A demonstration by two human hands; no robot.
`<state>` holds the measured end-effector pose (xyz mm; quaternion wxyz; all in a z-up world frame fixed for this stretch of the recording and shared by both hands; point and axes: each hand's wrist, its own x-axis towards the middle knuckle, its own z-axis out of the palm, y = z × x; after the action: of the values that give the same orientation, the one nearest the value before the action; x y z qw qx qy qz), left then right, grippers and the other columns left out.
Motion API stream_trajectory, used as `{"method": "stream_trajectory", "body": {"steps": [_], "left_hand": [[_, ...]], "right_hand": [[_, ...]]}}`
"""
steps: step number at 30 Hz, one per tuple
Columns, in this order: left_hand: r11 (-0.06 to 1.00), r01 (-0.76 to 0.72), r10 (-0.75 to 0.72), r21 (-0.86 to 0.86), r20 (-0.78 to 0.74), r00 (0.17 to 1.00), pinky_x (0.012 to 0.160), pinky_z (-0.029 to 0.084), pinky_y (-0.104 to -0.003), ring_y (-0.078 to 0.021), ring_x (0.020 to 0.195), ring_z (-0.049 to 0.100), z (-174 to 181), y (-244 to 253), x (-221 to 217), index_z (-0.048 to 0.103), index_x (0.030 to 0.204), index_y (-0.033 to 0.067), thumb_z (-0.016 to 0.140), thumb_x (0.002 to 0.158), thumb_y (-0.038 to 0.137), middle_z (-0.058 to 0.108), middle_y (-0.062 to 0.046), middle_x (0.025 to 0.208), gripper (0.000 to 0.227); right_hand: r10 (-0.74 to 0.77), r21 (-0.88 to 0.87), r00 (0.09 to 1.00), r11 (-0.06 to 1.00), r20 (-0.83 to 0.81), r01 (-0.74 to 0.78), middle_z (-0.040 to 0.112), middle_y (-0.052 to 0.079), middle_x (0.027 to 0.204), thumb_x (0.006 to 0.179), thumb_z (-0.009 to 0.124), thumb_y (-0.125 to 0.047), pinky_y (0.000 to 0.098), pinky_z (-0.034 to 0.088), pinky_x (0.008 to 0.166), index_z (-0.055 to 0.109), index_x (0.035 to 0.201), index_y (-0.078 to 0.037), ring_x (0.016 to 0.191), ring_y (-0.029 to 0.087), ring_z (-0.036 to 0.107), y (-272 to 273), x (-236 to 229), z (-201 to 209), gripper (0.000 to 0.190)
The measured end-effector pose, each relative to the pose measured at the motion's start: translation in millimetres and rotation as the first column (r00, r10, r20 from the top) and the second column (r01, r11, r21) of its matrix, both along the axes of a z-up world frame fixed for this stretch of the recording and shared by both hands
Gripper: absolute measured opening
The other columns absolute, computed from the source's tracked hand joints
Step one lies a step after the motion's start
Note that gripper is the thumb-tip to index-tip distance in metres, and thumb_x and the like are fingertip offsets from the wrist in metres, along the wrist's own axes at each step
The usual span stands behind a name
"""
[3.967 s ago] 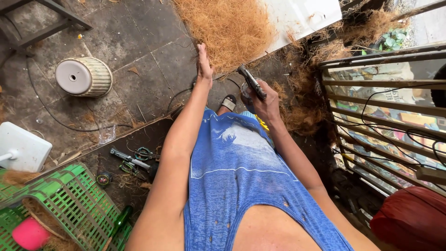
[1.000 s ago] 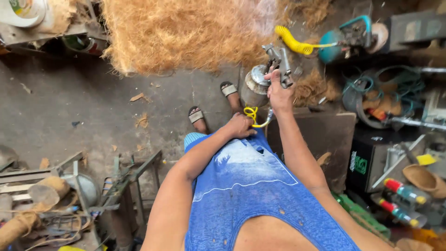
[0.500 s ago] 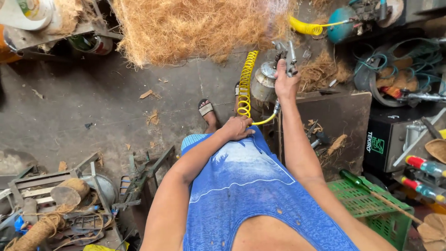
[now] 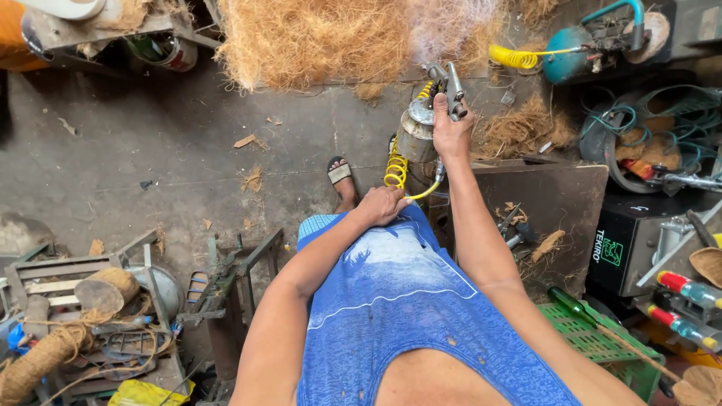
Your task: The person arranges a loose pile of light-brown fibrous material on a white board, then uses a pneumatic spray gun to apply a clear liquid over the fibers. The person flips the board to spray the other side and continues to saturate the material.
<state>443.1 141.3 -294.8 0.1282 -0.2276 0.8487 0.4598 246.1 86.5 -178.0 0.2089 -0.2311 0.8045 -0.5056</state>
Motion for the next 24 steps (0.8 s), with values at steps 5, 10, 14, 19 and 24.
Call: {"method": "stream_trajectory", "body": {"steps": [5, 10, 14, 19, 24], "left_hand": [[0.997, -0.066, 0.066, 0.025, 0.011, 0.998, 0.089, 0.052, -0.053, -0.0384, 0.103, 0.067, 20, -12, 15, 0.061, 0.103, 0.0156, 0.034, 0.102, 0.053, 0.066, -0.013, 0.106, 0.046], [0.990, -0.132, 0.131, 0.045, 0.027, 0.991, 0.087, 0.052, -0.053, -0.0382, 0.102, 0.067, 12, -11, 30, 0.060, 0.103, 0.0156, 0.035, 0.102, 0.053, 0.066, -0.012, 0.108, 0.046], [0.977, -0.194, 0.193, 0.086, 0.028, 0.981, 0.088, 0.053, -0.053, -0.0382, 0.103, 0.066, 22, -17, 43, 0.061, 0.104, 0.0152, 0.035, 0.102, 0.052, 0.065, -0.012, 0.109, 0.044], [0.956, -0.271, 0.269, 0.115, 0.032, 0.963, 0.088, 0.053, -0.053, -0.0379, 0.104, 0.066, 20, -19, 60, 0.061, 0.104, 0.0168, 0.035, 0.102, 0.051, 0.065, -0.012, 0.108, 0.043], [0.917, -0.361, 0.356, 0.168, 0.058, 0.933, 0.088, 0.052, -0.056, -0.0411, 0.105, 0.065, 28, -22, 74, 0.061, 0.105, 0.0140, 0.036, 0.103, 0.048, 0.065, -0.017, 0.108, 0.042]], "right_hand": [[0.057, 0.027, 0.998, 0.998, 0.015, -0.057, 0.056, 0.003, 0.052, 0.101, 0.064, -0.046, 0.0281, 0.046, 0.057, 0.059, 0.070, -0.011, 0.053, 0.014, 0.054, -14, 15, 2, 0.046], [0.097, 0.031, 0.995, 0.995, -0.002, -0.097, 0.056, 0.004, 0.055, 0.097, 0.068, -0.048, 0.0311, 0.047, 0.060, 0.061, 0.074, -0.010, 0.059, 0.015, 0.054, -30, 37, -4, 0.045], [0.131, 0.018, 0.991, 0.991, 0.012, -0.131, 0.056, 0.003, 0.056, 0.095, 0.071, -0.044, 0.0282, 0.046, 0.060, 0.062, 0.074, -0.011, 0.060, 0.013, 0.053, -43, 48, -19, 0.040], [0.201, -0.033, 0.980, 0.979, 0.018, -0.200, 0.056, 0.004, 0.058, 0.094, 0.073, -0.042, 0.0294, 0.047, 0.059, 0.065, 0.076, -0.010, 0.061, 0.012, 0.052, -68, 74, -9, 0.037], [0.255, -0.056, 0.966, 0.966, 0.027, -0.254, 0.055, 0.003, 0.057, 0.094, 0.073, -0.040, 0.0284, 0.046, 0.057, 0.066, 0.077, -0.010, 0.061, 0.011, 0.051, -82, 95, -17, 0.035]]}}
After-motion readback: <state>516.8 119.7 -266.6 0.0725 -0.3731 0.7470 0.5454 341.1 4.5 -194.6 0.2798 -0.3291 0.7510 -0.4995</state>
